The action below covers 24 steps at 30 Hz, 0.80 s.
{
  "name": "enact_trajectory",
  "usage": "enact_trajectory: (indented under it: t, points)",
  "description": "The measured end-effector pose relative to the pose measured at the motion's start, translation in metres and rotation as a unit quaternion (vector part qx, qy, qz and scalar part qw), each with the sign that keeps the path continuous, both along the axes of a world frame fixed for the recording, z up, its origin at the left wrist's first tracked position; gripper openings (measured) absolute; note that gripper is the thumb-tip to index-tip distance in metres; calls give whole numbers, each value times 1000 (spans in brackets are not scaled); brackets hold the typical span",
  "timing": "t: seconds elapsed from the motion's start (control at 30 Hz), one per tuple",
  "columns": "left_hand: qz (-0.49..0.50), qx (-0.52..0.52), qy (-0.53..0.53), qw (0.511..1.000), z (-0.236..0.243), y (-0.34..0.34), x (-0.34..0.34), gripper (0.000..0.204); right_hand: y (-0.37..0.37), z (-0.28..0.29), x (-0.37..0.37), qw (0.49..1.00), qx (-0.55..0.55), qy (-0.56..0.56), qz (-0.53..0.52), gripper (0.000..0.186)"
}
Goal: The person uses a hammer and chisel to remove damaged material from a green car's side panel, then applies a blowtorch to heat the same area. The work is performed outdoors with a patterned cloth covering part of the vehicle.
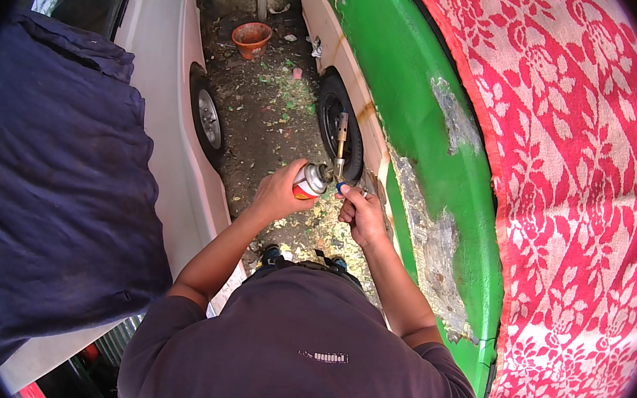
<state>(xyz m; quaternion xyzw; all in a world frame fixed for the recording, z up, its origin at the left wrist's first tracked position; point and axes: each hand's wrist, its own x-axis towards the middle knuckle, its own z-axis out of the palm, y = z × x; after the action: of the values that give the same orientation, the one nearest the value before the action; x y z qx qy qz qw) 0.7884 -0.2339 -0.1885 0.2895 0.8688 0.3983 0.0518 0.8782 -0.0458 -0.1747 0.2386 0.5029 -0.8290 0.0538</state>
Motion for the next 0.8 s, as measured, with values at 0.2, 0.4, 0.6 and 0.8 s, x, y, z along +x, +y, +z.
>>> enact_trajectory:
  t: [0.2, 0.4, 0.6, 0.8]
  points:
    - [4, 2, 11, 1000, -5, 0, -1, 77, -1, -1, 0, 1000, 7, -3, -6, 27]
    - [5, 8, 16, 1000, -8, -1, -2, 78, -2, 1, -1, 1000, 7, -5, -6, 27]
    - [-16, 7, -23, 1000, -10, 4, -5, 78, 2, 3, 3, 999, 31, -21, 3, 33]
    - [-143, 119, -154, 970, -68, 23, -21, 75, 40, -21, 34, 997, 46, -26, -53, 38]
